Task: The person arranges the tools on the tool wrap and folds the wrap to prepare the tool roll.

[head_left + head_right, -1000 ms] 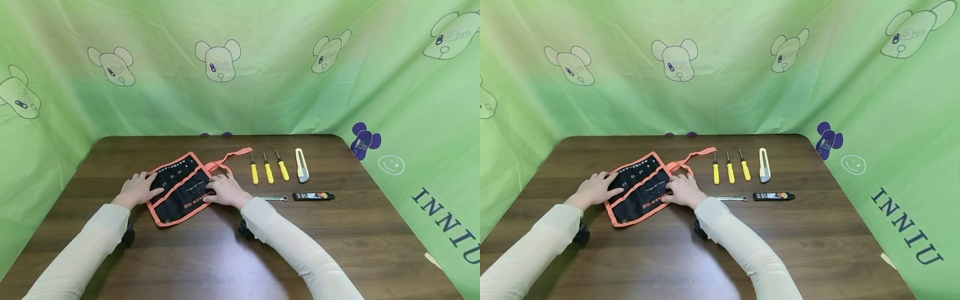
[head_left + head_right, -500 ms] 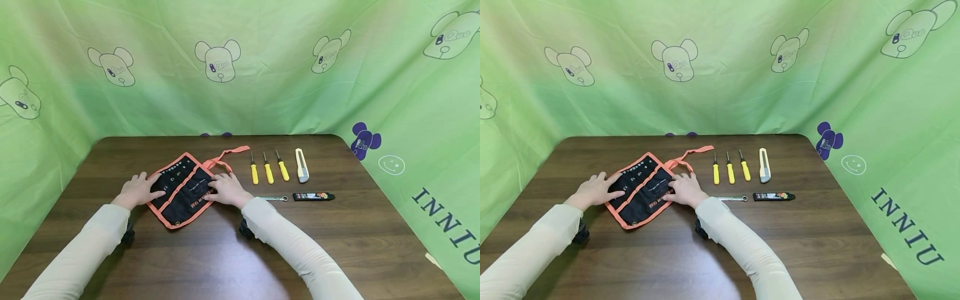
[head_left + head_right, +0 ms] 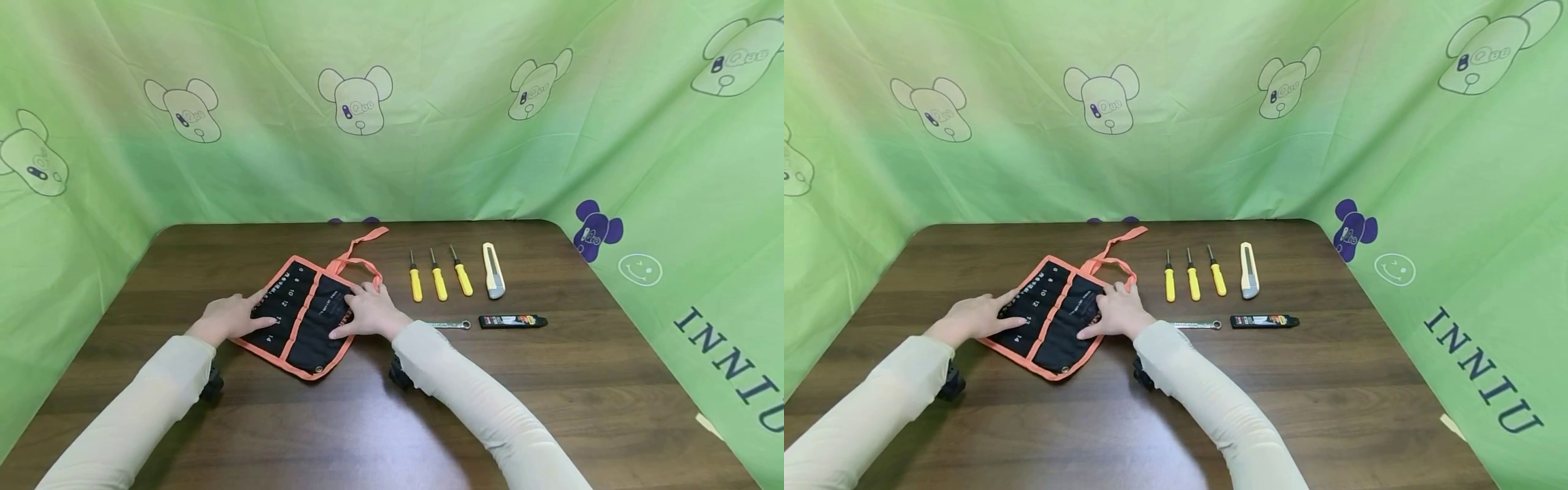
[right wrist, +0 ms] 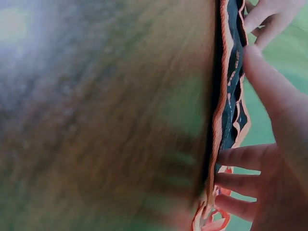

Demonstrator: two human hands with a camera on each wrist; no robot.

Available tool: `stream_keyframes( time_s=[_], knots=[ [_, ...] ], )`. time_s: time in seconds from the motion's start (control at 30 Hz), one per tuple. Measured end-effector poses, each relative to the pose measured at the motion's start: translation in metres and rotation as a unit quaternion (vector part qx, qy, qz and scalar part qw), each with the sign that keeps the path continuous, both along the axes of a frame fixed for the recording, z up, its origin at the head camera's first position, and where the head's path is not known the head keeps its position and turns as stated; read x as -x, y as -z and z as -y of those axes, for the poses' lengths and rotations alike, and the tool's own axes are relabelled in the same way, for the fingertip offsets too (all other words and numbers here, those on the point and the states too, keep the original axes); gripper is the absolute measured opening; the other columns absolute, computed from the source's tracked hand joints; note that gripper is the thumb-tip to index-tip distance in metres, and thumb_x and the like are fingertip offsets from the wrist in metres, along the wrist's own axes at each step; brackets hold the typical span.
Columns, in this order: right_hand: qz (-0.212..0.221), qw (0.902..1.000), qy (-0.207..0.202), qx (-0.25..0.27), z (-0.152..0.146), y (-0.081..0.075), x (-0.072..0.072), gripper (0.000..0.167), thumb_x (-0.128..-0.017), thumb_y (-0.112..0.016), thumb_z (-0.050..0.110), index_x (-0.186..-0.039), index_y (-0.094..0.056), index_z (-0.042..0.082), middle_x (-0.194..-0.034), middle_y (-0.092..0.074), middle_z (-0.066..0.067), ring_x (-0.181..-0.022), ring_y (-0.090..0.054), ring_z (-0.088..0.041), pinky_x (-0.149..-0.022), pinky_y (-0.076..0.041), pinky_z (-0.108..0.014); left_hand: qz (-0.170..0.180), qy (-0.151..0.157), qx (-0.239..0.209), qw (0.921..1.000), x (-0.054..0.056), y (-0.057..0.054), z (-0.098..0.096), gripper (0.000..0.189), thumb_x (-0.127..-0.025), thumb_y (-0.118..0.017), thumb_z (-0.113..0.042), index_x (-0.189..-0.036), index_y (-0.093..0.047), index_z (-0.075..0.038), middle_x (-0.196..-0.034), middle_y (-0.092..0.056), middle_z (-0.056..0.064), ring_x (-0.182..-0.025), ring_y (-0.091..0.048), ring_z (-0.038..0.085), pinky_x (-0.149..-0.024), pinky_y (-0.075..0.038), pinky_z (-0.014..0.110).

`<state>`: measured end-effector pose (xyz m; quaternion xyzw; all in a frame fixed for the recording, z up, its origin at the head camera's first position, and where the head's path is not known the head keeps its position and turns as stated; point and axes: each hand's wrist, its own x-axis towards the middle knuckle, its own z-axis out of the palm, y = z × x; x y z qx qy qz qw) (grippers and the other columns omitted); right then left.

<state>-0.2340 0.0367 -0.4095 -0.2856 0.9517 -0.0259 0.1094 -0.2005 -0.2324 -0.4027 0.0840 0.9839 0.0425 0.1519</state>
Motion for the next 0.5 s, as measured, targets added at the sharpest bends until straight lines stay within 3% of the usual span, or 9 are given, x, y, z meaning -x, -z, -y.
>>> stream_keyframes(
  time_s=[0.13, 0.27, 0.5],
  knots=[
    [-0.001, 0.9999, -0.003, -0.014, 0.0001, -0.0022, 0.0003, 0.084, -0.071, -0.062, 0.067, -0.134, -0.049, 0.012, -0.139, -0.039, -0.007, -0.12, -0.033, -0.026, -0.092, -0.028, -0.044, 0.013, 0.001, 0.001, 0.9999, -0.0004, 0.0001, -0.0024, 0.079, -0.088, -0.048, -0.057, -0.144, -0.028, -0.005, -0.122, -0.049, 0.032, -0.105, -0.052, 0.043, -0.072, -0.047, 0.049],
    [0.005, 0.9999, -0.002, -0.011, -0.0014, -0.0016, 0.0028, 0.082, -0.073, -0.066, 0.061, -0.134, -0.049, 0.01, -0.14, -0.038, -0.008, -0.125, -0.032, -0.026, -0.092, -0.03, -0.043, 0.023, 0.004, -0.004, 0.9997, -0.0011, -0.0018, -0.0056, 0.076, -0.089, -0.049, -0.053, -0.142, -0.032, -0.002, -0.125, -0.048, 0.03, -0.109, -0.05, 0.042, -0.076, -0.046, 0.05],
    [0.009, 0.9996, -0.012, 0.023, -0.0068, -0.0031, 0.0075, 0.074, -0.077, -0.071, 0.046, -0.134, -0.048, 0.006, -0.137, -0.042, -0.013, -0.126, -0.037, -0.028, -0.094, -0.033, -0.046, 0.003, 0.027, -0.013, 0.9995, -0.0014, -0.0052, -0.0097, 0.067, -0.089, -0.056, -0.042, -0.134, -0.041, 0.005, -0.121, -0.053, 0.026, -0.108, -0.052, 0.038, -0.079, -0.045, 0.05]
  ],
)
